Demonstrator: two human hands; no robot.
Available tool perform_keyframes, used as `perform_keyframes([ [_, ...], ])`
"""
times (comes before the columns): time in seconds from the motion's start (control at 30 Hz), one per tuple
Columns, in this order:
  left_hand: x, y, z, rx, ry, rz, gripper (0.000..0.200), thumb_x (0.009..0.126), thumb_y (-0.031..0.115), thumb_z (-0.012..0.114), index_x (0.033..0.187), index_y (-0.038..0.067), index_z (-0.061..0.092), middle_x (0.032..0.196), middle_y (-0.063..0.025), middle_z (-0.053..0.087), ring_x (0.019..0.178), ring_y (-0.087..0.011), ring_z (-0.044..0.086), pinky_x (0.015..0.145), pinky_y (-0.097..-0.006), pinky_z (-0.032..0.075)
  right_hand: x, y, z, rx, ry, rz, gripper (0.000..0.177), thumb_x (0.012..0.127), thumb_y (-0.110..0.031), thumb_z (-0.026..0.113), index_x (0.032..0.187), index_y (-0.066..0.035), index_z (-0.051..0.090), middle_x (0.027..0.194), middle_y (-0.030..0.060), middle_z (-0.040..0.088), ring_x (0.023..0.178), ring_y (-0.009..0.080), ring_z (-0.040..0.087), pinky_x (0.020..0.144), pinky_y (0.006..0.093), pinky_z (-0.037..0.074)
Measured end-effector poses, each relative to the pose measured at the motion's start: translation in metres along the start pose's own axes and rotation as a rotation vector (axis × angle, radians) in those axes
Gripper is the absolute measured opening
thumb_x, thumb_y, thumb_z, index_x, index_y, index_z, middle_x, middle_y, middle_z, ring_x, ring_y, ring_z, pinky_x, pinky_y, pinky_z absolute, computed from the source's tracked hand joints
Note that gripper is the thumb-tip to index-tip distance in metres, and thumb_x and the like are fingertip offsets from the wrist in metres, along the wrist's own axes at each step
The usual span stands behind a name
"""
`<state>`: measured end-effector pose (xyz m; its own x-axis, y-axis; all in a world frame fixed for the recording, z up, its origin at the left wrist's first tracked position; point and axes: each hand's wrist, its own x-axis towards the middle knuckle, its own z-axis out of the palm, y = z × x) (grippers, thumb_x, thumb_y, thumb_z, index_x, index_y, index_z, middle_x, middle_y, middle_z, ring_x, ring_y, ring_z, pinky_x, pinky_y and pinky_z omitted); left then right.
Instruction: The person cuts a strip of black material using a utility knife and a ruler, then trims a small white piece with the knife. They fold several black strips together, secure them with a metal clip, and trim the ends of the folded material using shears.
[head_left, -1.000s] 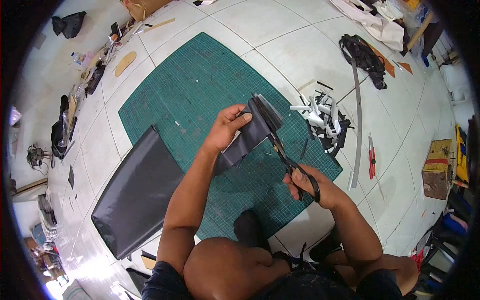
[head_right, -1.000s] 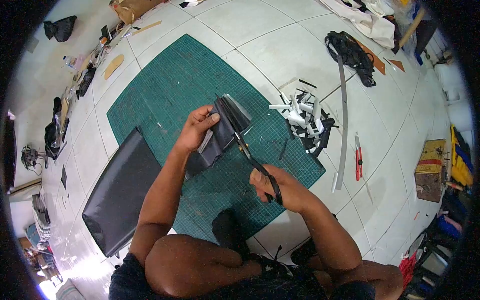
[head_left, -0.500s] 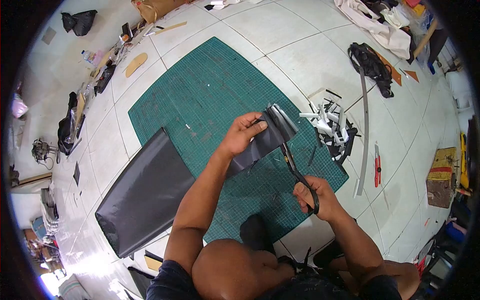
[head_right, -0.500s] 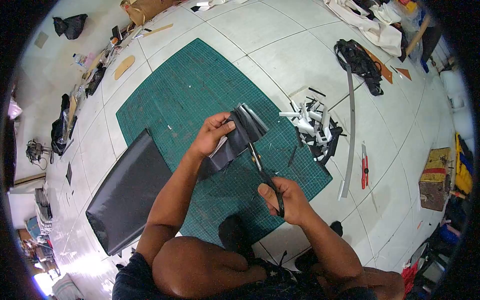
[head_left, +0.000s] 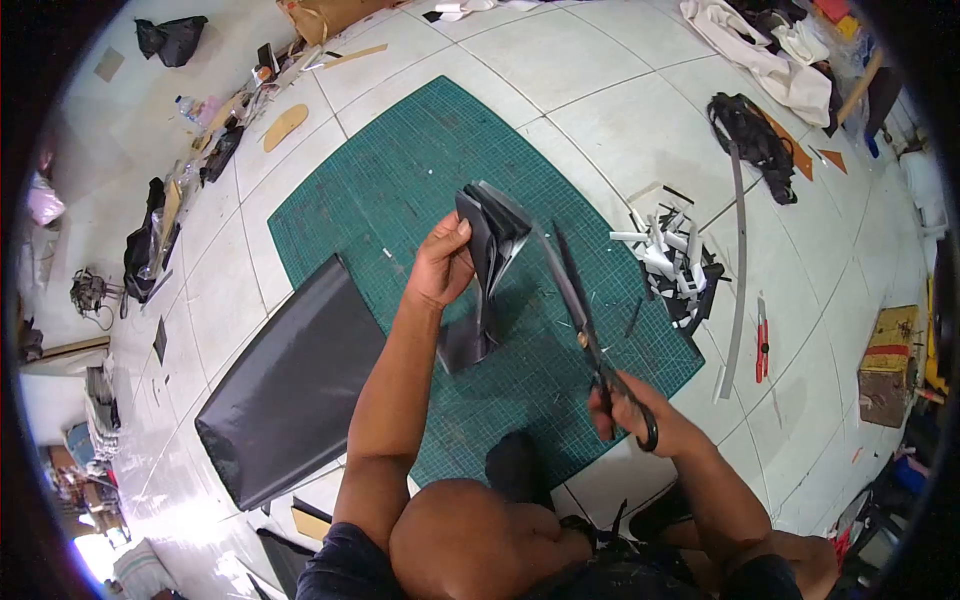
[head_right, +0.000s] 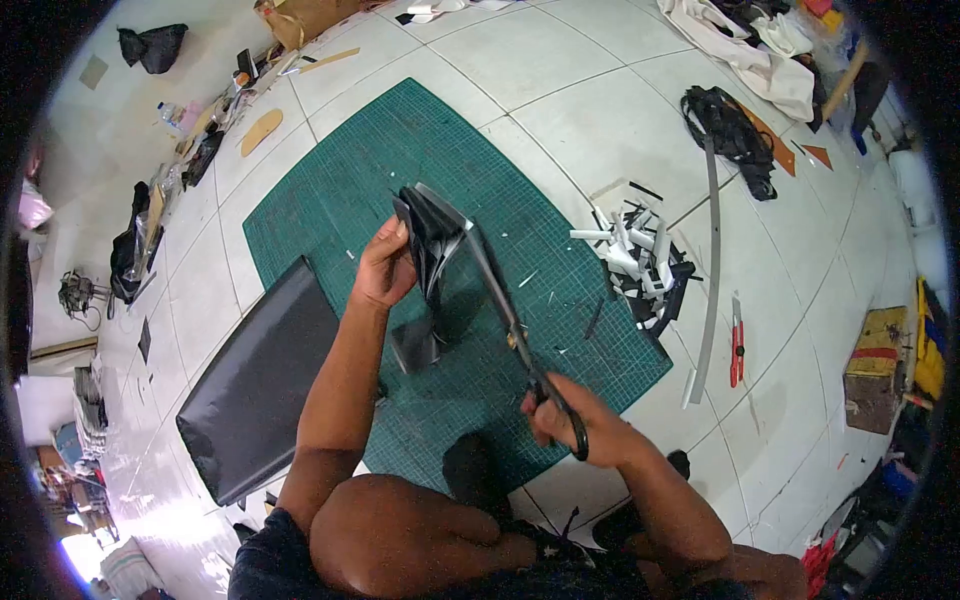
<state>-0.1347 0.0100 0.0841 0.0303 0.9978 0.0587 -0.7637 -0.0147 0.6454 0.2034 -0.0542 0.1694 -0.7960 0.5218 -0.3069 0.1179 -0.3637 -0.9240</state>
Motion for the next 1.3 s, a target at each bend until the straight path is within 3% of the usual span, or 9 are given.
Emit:
perform_keyframes([
  [0.13, -0.003, 0.005, -0.006, 0.049, 0.074, 0.023, 0.039, 0.094, 0.022, 0.061, 0.127, 0.003, 0.054, 0.117, -0.0078, 0.066, 0.107, -0.0222, 0.063, 0.100, -0.0369, 0.046, 0.001, 0.007, 0.014, 0.058, -0.137, 0.078, 0.059, 0.092, -0.059, 0.056, 0.110, -0.003, 0.052, 0.081, 0.0026, 0.052, 0.076, 0.0140, 0.054, 0.070, 0.0311, 0.048],
  [0.27, -0.004, 0.007, -0.005, 0.037, 0.010, 0.002, 0.032, 0.097, 0.017, 0.057, 0.124, -0.001, 0.056, 0.117, -0.0095, 0.066, 0.105, -0.0196, 0.065, 0.096, -0.0344, 0.050, 0.004, 0.005, 0.016, -0.006, -0.141, 0.106, 0.059, 0.093, -0.060, 0.053, 0.110, -0.003, 0.052, 0.084, 0.0034, 0.052, 0.078, 0.0146, 0.055, 0.072, 0.0317, 0.048],
  [0.37, -0.006, 0.003, -0.003, 0.093, 0.017, -0.032, 0.030, 0.096, 0.018, 0.058, 0.120, 0.000, 0.059, 0.114, -0.0081, 0.068, 0.103, -0.0180, 0.065, 0.093, -0.0324, 0.050, 0.008, -0.002, 0.016, 0.003, -0.108, 0.149, 0.073, 0.085, -0.071, 0.055, 0.112, -0.003, 0.053, 0.085, 0.0052, 0.054, 0.079, 0.0167, 0.056, 0.073, 0.0330, 0.047],
  [0.47, -0.007, 0.003, 0.004, 0.153, -0.005, -0.081, 0.028, 0.095, 0.018, 0.060, 0.118, 0.001, 0.061, 0.110, -0.0068, 0.069, 0.099, -0.0168, 0.065, 0.090, -0.0316, 0.050, 0.012, -0.010, 0.011, 0.062, -0.087, 0.138, 0.059, 0.094, -0.062, 0.049, 0.105, -0.004, 0.052, 0.081, 0.0035, 0.052, 0.077, 0.0154, 0.055, 0.072, 0.0324, 0.048],
  [0.83, -0.011, -0.005, 0.018, 0.252, -0.070, -0.100, 0.023, 0.095, 0.012, 0.060, 0.114, 0.000, 0.063, 0.105, -0.0059, 0.070, 0.094, -0.0152, 0.066, 0.086, -0.0303, 0.051, 0.015, -0.014, -0.003, 0.134, -0.133, 0.193, 0.063, 0.095, -0.063, 0.045, 0.112, -0.003, 0.054, 0.086, 0.0055, 0.057, 0.085, 0.0171, 0.058, 0.078, 0.0325, 0.048],
  [0.93, -0.012, -0.005, 0.016, 0.253, -0.094, -0.117, 0.023, 0.095, 0.012, 0.060, 0.115, 0.000, 0.063, 0.105, -0.0061, 0.070, 0.096, -0.0151, 0.065, 0.087, -0.0303, 0.050, 0.016, -0.015, -0.002, 0.110, -0.122, 0.157, 0.061, 0.096, -0.062, 0.046, 0.110, -0.003, 0.055, 0.084, 0.0044, 0.057, 0.081, 0.0164, 0.058, 0.075, 0.0319, 0.048],
  [1.13, -0.013, -0.003, 0.015, 0.277, -0.131, -0.101, 0.025, 0.095, 0.012, 0.060, 0.116, -0.002, 0.062, 0.108, -0.0079, 0.069, 0.097, -0.0153, 0.064, 0.089, -0.0292, 0.049, 0.013, -0.012, 0.007, 0.273, -0.050, 0.108, 0.057, 0.095, -0.061, 0.050, 0.092, -0.004, 0.058, 0.070, 0.0027, 0.054, 0.062, 0.0125, 0.054, 0.059, 0.0299, 0.047],
  [1.3, -0.012, -0.003, 0.019, 0.329, -0.126, -0.110, 0.025, 0.094, 0.011, 0.061, 0.114, -0.004, 0.062, 0.107, -0.0084, 0.069, 0.096, -0.0146, 0.064, 0.089, -0.0288, 0.049, 0.008, -0.014, 0.018, 0.132, 0.063, 0.219, 0.053, 0.094, -0.056, 0.056, 0.090, -0.004, 0.058, 0.063, 0.0004, 0.050, 0.053, 0.0105, 0.050, 0.049, 0.0265, 0.043],
])
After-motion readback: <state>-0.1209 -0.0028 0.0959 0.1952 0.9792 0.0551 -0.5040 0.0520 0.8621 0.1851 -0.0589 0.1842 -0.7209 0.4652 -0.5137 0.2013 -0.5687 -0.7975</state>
